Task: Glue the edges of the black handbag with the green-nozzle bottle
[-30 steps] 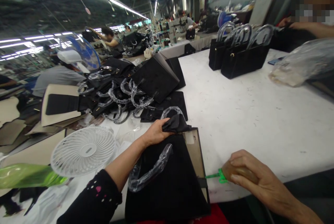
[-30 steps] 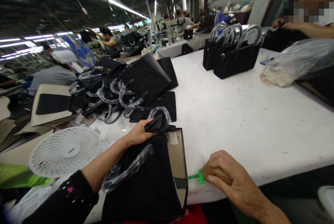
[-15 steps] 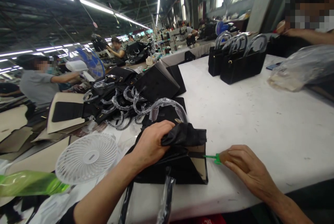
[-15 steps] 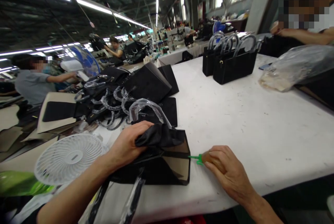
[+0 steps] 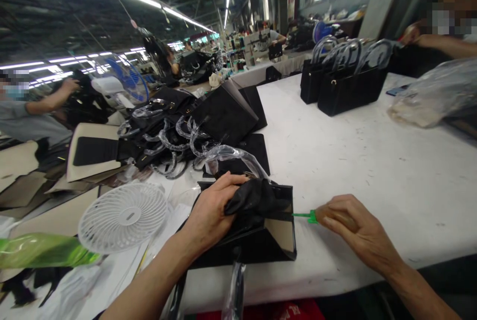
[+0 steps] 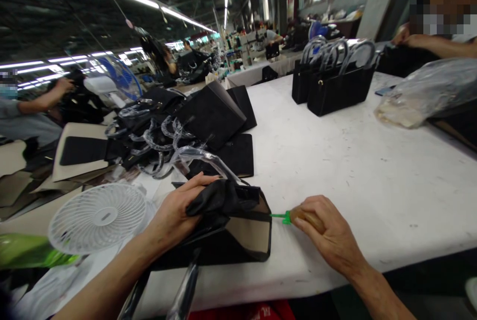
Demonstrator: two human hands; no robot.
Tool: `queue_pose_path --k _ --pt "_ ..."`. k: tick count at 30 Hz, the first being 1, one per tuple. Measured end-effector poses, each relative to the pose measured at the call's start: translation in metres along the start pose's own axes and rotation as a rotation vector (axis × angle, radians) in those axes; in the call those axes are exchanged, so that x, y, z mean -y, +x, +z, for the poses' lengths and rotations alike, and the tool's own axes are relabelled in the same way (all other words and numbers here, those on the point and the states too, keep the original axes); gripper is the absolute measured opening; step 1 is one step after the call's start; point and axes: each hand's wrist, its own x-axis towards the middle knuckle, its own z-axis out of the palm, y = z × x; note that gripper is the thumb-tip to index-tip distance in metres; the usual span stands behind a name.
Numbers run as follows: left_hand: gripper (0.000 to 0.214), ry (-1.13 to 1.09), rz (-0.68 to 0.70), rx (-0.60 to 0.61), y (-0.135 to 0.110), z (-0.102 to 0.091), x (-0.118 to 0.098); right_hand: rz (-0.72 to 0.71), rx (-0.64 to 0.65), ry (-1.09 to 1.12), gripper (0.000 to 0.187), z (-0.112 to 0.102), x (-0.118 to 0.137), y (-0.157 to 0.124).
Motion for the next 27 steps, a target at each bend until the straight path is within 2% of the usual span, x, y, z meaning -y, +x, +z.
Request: queue_pose_path --k 5,10,14,19,24,27 --pt "0.034 0.026 -0.024 -0.005 0.004 0.004 -0.001 0.093 0.083 0.046 0.018 -0.004 0.003 0.003" --pt "0.038 0.062 0.003 0.009 0.009 0.007 0.002 0.145 0.012 0.036 0.024 -0.004 0.001 0.007" --pt "0.036 0.072 0.004 0.001 0.015 0.008 0.003 0.204 0.128 0.059 0.025 -0.006 0.001 0.007" --pt "0.036 0.108 0.024 -0.007 0.022 0.009 0.005 0.178 0.041 0.011 0.025 -0.009 0.001 0.008" --pt "0.037 0.145 0.063 -0.008 0.027 0.009 0.007 0.194 0.143 0.045 0.026 -0.009 0.001 0.011" --pt "0.035 0.159 0.066 -0.013 0.028 0.010 0.007 0.166 0.112 0.054 0.027 -0.009 0.002 0.012"
